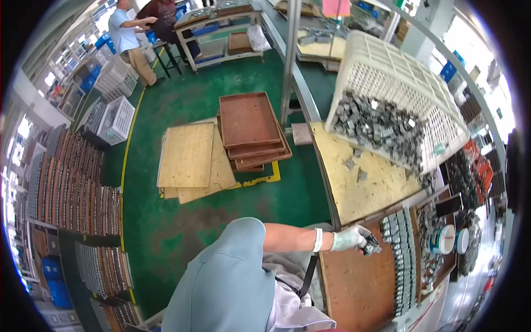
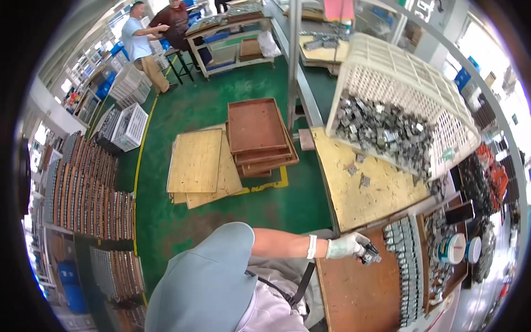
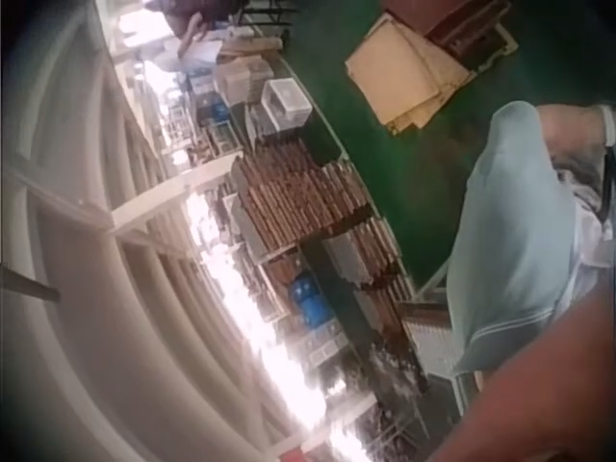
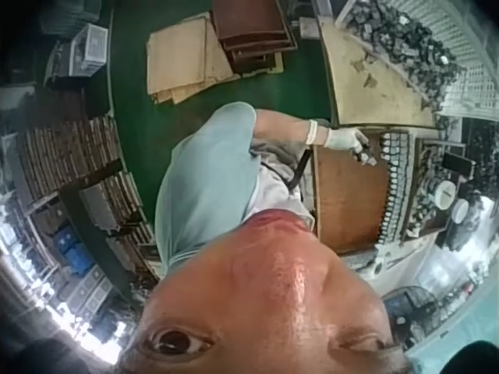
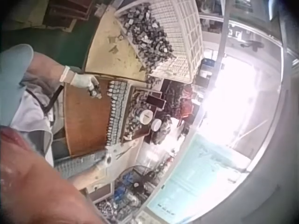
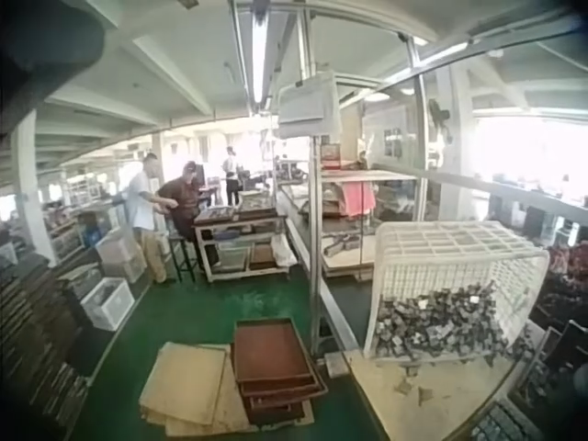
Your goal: The person assembles small electronic or electrical switch components by hand at a factory workbench, combining plastic housings and metal parts from trays.
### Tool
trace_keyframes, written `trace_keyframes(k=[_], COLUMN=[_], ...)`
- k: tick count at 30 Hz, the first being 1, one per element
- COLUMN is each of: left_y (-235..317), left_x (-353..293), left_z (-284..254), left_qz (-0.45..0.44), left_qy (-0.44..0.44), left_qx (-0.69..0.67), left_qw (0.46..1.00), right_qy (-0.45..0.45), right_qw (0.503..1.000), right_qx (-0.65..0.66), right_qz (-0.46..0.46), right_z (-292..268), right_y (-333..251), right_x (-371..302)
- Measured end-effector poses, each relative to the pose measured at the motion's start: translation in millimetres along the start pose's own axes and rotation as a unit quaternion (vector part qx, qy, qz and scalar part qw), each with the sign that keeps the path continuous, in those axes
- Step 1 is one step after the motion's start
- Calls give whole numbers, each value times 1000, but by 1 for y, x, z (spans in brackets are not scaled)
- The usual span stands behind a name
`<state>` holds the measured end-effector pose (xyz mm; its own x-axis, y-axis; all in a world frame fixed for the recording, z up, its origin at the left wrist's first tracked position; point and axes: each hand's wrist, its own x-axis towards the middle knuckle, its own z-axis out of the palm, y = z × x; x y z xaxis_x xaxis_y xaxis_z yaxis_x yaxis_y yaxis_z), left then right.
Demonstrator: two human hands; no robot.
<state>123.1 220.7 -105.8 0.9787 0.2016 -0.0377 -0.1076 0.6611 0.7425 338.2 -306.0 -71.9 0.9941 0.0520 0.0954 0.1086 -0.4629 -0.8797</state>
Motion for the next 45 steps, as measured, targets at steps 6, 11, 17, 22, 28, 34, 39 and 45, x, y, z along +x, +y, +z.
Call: trace_keyframes(k=[6, 11, 17, 22, 28, 34, 39, 45], left_y=[-14, -31, -33, -10, -7, -14, -5, 7], left_x=[-1, -3, -9, -13, -6, -13, -15, -8], left_z=[28, 25, 39, 33, 45, 50, 46, 39], left_qz=[-27, -9, -8, 62, -90, -87, -60, -114], left_qy=[14, 44, 8, 22, 59, 43, 7, -41], left_qx=[39, 105, 144, 222, 126, 194, 259, 317], left_qw=[999, 993, 990, 973, 986, 976, 964, 941], right_qy=[-259, -282, -284, -270, -267, -246, -250, -277], right_qw=[954, 880, 922, 937, 922, 921, 950, 953], right_qx=[150, 354, 258, 216, 277, 295, 183, 121], right_qz=[26, 143, -54, 47, 45, 63, -36, -36], right_z=[200, 268, 268, 280, 270, 269, 269, 267], right_y=[-96, -146, -147, -176, -173, -165, -155, -164], right_x=[-79, -117, -121, -124, -117, -124, -123, -137])
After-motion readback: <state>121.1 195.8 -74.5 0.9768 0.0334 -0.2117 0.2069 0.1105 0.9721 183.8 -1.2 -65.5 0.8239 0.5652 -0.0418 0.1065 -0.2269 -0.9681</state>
